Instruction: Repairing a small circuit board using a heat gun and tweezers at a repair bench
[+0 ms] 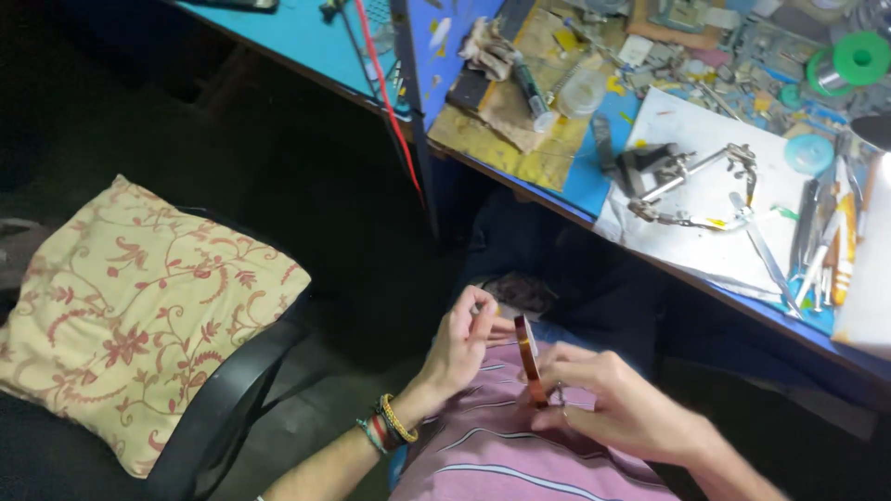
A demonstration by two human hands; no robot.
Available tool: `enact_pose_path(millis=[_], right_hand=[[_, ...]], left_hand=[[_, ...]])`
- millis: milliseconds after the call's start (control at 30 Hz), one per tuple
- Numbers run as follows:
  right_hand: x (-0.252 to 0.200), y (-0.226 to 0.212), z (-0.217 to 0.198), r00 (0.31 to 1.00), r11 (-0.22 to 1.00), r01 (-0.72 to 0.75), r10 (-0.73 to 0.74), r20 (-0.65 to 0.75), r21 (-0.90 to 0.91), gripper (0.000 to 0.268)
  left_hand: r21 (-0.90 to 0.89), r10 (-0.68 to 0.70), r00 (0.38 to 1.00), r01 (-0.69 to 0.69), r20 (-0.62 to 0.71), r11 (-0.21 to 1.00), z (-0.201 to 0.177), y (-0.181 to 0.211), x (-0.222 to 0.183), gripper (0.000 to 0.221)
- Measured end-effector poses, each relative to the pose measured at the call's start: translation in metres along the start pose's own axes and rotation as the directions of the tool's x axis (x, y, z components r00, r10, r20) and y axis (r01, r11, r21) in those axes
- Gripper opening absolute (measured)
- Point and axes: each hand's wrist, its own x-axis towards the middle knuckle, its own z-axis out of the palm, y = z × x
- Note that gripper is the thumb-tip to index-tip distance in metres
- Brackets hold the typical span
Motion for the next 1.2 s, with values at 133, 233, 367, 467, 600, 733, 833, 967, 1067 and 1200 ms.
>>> enact_pose_path(millis=[133,233,367,467,600,733,833,967,1067,1200], right_hand=[[0.068,-0.021,0.005,0.933,0.633,0.307,-0.348,0.094,-0.711,0.037],[0.14,-0.069,0.027,0.843,0.327,0.434,-0.475,0.251,-0.839,0.016],[0.287,-0.076,0.049,0.749,-0.004,0.301,-0.618,0.239,-0.954,0.016],[0.403,-0.056,0.029,0.903,-0.077,-0.015,-0.429,0.019,-0.997,0.007],[0.48,-0.017,-0.017,0.92,-0.067,-0.317,-0.263,-0.29,-0.946,0.022],[0.501,0.01,-0.044,0.9,0.015,-0.359,-0.258,-0.351,-0.933,0.025],[0.479,-0.049,-0.02,0.893,-0.072,-0.421,-0.205,-0.4,-0.904,0.019],[0.365,-0.085,0.043,0.911,-0.265,-0.324,-0.347,-0.223,-0.908,0.023],[0.252,-0.072,0.072,0.688,0.047,-0.052,-0.722,-0.07,-0.998,0.012],[0.101,-0.062,0.036,0.949,0.452,0.198,-0.312,0.053,-0.87,0.035]], left_hand=[[-0.096,0.008,0.989,-0.022,-0.146,0.995,-0.036,-0.037,0.0,0.019],[0.243,0.036,0.992,-0.005,-0.124,0.97,-0.055,-0.083,-0.001,0.044],[-0.012,-0.001,0.983,-0.002,-0.183,1.0,-0.057,-0.03,-0.012,0.028],[-0.016,0.035,0.977,-0.039,-0.211,0.999,-0.06,-0.026,-0.016,0.024],[-0.018,0.054,0.967,-0.061,-0.249,0.998,-0.074,-0.031,-0.025,0.024],[-0.023,-0.014,0.965,0.008,-0.263,1.0,-0.083,-0.044,-0.03,0.023],[0.034,-0.02,0.974,0.029,-0.228,0.999,-0.09,-0.047,-0.028,0.022],[0.066,0.001,0.981,0.013,-0.195,0.998,-0.081,-0.046,-0.017,0.021],[0.213,0.032,0.981,0.009,-0.19,0.977,-0.076,-0.048,-0.009,0.049],[0.285,-0.01,0.983,0.062,-0.182,0.956,-0.061,-0.038,0.004,0.02]])
